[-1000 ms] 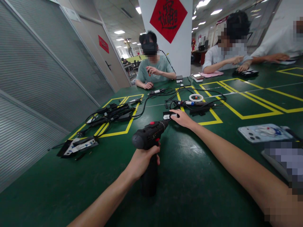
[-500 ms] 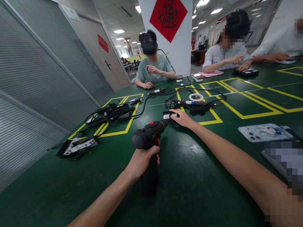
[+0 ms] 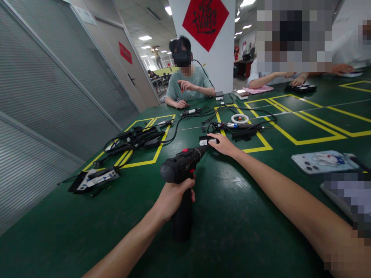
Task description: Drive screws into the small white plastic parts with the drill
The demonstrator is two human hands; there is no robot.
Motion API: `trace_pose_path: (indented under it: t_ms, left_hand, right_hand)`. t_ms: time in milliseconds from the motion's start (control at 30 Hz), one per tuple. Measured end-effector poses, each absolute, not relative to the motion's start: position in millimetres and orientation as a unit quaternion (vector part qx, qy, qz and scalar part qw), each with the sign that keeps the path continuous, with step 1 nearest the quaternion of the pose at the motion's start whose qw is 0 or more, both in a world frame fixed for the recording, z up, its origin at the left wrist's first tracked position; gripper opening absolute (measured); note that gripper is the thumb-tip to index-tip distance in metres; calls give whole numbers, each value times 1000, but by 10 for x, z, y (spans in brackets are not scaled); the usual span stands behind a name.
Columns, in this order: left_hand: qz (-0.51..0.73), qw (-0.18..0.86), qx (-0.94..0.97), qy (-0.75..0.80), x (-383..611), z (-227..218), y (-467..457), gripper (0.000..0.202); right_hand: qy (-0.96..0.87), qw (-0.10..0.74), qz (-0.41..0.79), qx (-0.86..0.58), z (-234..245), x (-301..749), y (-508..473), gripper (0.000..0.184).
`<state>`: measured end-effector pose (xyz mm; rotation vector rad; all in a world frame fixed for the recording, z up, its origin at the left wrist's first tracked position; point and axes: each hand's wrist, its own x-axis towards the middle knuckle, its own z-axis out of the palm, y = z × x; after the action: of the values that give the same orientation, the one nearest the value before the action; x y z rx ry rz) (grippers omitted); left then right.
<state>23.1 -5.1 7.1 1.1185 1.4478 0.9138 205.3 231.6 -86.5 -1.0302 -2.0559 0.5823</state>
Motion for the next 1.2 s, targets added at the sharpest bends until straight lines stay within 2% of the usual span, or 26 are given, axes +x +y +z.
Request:
trace_pose_path:
  t_ms: [1200]
  left_hand:
    - [378,511,470,612,223,63,-53,25]
  right_hand:
    - [-798,373,238,-409,-857,2045,2311,44]
